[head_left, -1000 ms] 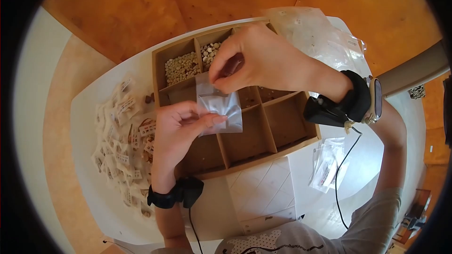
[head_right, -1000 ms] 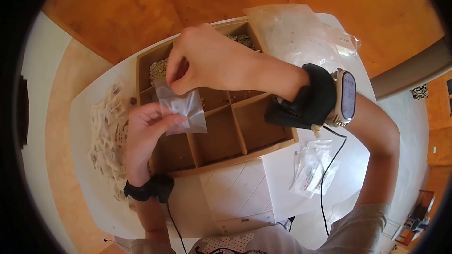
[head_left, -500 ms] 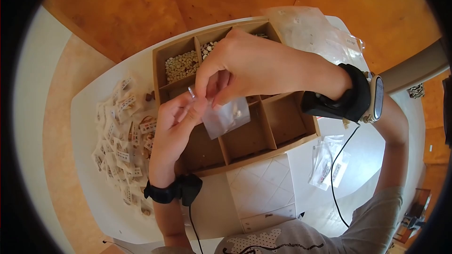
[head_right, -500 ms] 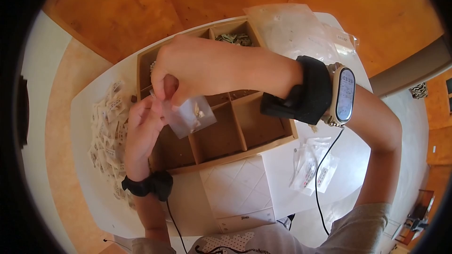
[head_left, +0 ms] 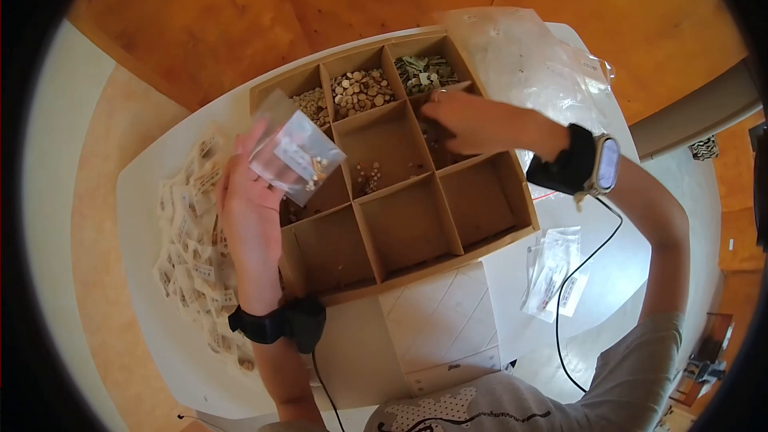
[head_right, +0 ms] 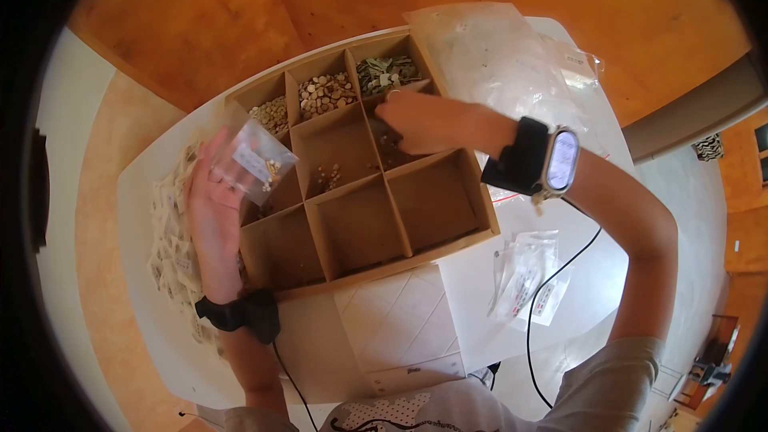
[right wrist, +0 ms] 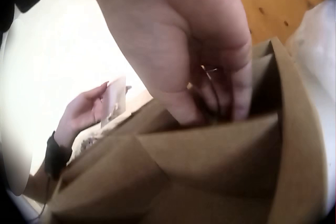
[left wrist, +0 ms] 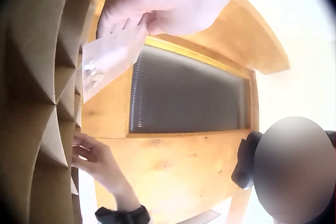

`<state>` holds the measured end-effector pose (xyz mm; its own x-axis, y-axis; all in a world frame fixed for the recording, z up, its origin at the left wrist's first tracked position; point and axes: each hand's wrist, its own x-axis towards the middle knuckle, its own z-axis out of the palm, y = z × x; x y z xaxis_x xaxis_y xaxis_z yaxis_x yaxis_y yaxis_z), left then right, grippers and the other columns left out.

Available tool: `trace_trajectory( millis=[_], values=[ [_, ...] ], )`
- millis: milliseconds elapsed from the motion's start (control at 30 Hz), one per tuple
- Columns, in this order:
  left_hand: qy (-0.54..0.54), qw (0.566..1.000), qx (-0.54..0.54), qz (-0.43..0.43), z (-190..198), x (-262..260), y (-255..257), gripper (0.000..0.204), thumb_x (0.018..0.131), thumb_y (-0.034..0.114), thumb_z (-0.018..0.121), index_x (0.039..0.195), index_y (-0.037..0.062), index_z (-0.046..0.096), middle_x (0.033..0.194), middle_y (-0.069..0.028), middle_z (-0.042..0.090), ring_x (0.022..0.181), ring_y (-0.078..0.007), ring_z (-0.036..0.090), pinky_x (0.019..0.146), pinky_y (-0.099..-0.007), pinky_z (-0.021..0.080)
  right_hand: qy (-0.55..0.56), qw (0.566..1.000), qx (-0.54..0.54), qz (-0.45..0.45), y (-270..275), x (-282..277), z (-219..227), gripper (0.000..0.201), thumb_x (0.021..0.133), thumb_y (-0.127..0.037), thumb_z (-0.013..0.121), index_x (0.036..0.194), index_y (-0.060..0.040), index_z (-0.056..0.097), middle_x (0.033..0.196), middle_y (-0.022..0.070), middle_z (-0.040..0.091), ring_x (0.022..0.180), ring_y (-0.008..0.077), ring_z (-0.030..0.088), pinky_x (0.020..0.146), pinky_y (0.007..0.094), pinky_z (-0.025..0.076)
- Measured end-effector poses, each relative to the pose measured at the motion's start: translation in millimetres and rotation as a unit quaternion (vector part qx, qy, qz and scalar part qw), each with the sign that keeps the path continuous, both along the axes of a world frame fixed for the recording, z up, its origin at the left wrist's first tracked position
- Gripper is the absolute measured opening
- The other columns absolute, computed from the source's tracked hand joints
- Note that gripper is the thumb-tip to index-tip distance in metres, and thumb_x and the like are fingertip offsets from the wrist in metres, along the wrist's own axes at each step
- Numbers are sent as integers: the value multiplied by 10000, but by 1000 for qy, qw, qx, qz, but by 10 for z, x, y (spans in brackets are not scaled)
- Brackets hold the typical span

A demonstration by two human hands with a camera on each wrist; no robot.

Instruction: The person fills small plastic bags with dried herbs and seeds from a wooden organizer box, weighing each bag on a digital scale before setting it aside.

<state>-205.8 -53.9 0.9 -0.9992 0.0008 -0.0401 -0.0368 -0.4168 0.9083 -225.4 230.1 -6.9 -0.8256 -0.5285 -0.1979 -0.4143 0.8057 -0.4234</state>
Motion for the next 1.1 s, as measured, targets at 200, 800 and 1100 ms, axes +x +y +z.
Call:
trace_trajectory(
  millis=[200,800,1100],
  values=[
    [-9,1000,22,4,-28,-26,-25,402,951,197,349,1265,-53,341,1308,-196,401,1125,-363,488,885,-462,465,13,997,10,70,1,36,-186,298,692,-75,600,969,30,566,987,217,503,948,341,520,813,386,436],
    [21,999,32,-9,34,23,-33,372,946,216,389,1217,-35,434,1236,-222,470,1048,-345,549,829,-426,499,-38,998,-25,-52,-121,77,-93,210,627,-17,667,828,33,639,796,170,641,769,289,621,684,330,488],
    [-21,986,-59,-156,110,57,41,402,921,283,468,1116,-67,511,1034,-213,596,893,-283,625,731,-370,527,64,965,-253,4,-704,-46,792,131,682,-57,677,801,-4,662,740,82,653,689,132,624,654,238,489]
  ],
)
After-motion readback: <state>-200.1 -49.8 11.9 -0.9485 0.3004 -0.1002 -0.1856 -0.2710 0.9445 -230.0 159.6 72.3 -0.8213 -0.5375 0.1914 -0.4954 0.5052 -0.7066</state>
